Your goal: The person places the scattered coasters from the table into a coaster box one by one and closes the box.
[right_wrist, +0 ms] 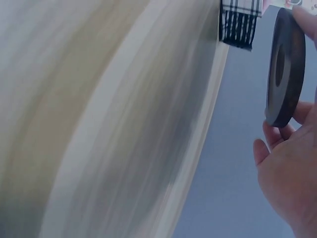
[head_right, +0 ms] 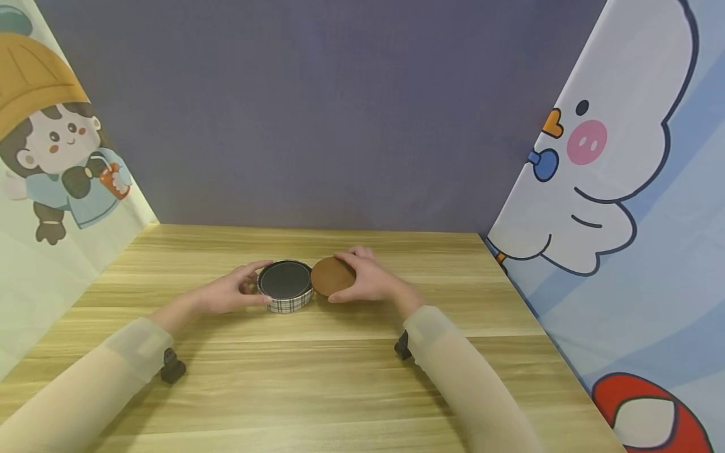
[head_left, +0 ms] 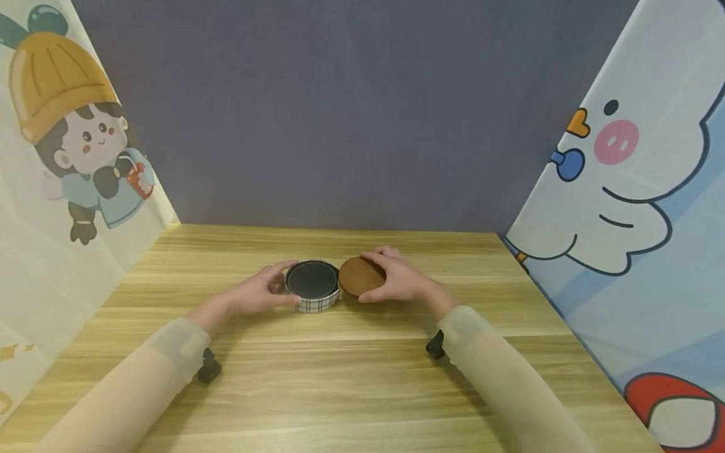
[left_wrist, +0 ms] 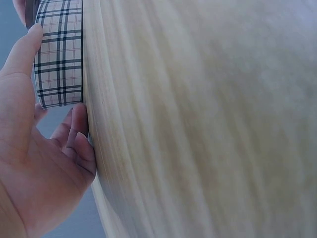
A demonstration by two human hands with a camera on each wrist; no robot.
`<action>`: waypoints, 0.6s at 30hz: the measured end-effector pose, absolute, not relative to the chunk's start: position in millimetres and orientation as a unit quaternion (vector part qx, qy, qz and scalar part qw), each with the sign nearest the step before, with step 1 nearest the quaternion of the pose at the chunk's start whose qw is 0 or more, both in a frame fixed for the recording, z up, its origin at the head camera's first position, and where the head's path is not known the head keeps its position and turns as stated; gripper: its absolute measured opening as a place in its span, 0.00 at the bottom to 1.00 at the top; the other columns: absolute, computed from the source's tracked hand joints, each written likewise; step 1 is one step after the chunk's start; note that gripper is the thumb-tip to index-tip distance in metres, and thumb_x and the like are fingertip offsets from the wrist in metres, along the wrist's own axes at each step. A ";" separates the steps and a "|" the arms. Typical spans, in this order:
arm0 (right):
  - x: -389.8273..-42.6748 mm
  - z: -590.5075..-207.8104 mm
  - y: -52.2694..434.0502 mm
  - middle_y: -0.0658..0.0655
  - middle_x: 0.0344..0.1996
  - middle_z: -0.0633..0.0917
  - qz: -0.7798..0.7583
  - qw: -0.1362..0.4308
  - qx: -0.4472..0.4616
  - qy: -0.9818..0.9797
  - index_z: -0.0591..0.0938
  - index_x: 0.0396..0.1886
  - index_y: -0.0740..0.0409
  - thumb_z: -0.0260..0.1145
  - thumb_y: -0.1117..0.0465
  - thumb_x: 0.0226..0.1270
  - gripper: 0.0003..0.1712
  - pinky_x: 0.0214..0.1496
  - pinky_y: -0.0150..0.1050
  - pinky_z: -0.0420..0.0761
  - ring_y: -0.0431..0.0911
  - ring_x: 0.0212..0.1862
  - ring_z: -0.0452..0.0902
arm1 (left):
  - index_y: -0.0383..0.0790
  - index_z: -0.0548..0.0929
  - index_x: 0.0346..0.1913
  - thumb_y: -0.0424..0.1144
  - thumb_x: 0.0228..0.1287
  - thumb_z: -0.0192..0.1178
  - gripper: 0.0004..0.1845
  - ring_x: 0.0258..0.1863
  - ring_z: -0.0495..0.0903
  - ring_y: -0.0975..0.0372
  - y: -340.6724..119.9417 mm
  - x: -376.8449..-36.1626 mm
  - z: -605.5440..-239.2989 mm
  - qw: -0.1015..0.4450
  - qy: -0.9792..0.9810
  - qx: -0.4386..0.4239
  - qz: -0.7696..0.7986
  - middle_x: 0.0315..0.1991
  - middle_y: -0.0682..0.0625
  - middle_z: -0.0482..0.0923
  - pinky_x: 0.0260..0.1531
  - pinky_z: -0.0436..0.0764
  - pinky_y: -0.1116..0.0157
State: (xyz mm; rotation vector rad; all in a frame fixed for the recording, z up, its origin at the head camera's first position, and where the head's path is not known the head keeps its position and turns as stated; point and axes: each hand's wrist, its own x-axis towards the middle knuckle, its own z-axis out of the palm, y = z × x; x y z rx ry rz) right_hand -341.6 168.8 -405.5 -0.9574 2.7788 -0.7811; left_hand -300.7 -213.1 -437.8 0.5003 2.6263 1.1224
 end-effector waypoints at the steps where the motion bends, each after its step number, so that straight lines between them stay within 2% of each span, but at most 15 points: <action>1: -341.8 -405.3 165.3 0.56 0.79 0.67 -0.260 0.052 -0.315 0.911 0.65 0.88 0.42 0.84 0.31 0.53 0.66 0.76 0.63 0.74 0.55 0.78 0.61 | 0.54 0.54 0.90 0.60 0.67 0.77 0.57 0.65 0.77 0.41 -212.8 -300.6 -437.5 0.122 0.899 0.171 0.385 0.73 0.30 0.66 0.61 0.85 0.44; 5: -342.9 -404.2 151.1 0.56 0.80 0.66 -0.268 0.059 -0.317 0.908 0.65 0.88 0.42 0.84 0.31 0.53 0.66 0.77 0.63 0.73 0.55 0.79 0.60 | 0.55 0.53 0.90 0.60 0.67 0.76 0.57 0.65 0.77 0.41 -212.2 -300.4 -436.3 0.127 0.898 0.169 0.386 0.74 0.30 0.65 0.57 0.87 0.48; 11: -346.8 -404.5 128.8 0.56 0.80 0.66 -0.267 0.062 -0.320 0.907 0.64 0.89 0.42 0.84 0.31 0.54 0.66 0.78 0.62 0.71 0.55 0.79 0.59 | 0.55 0.53 0.90 0.60 0.69 0.76 0.56 0.59 0.77 0.47 -211.9 -300.8 -435.1 0.131 0.900 0.170 0.381 0.74 0.30 0.64 0.50 0.85 0.58; 18: -351.5 -407.3 104.3 0.58 0.80 0.66 -0.256 0.061 -0.327 0.908 0.65 0.88 0.46 0.83 0.31 0.55 0.66 0.79 0.64 0.70 0.56 0.79 0.60 | 0.55 0.52 0.90 0.61 0.70 0.74 0.56 0.60 0.76 0.47 -212.0 -298.6 -433.8 0.135 0.901 0.171 0.376 0.74 0.30 0.63 0.51 0.85 0.56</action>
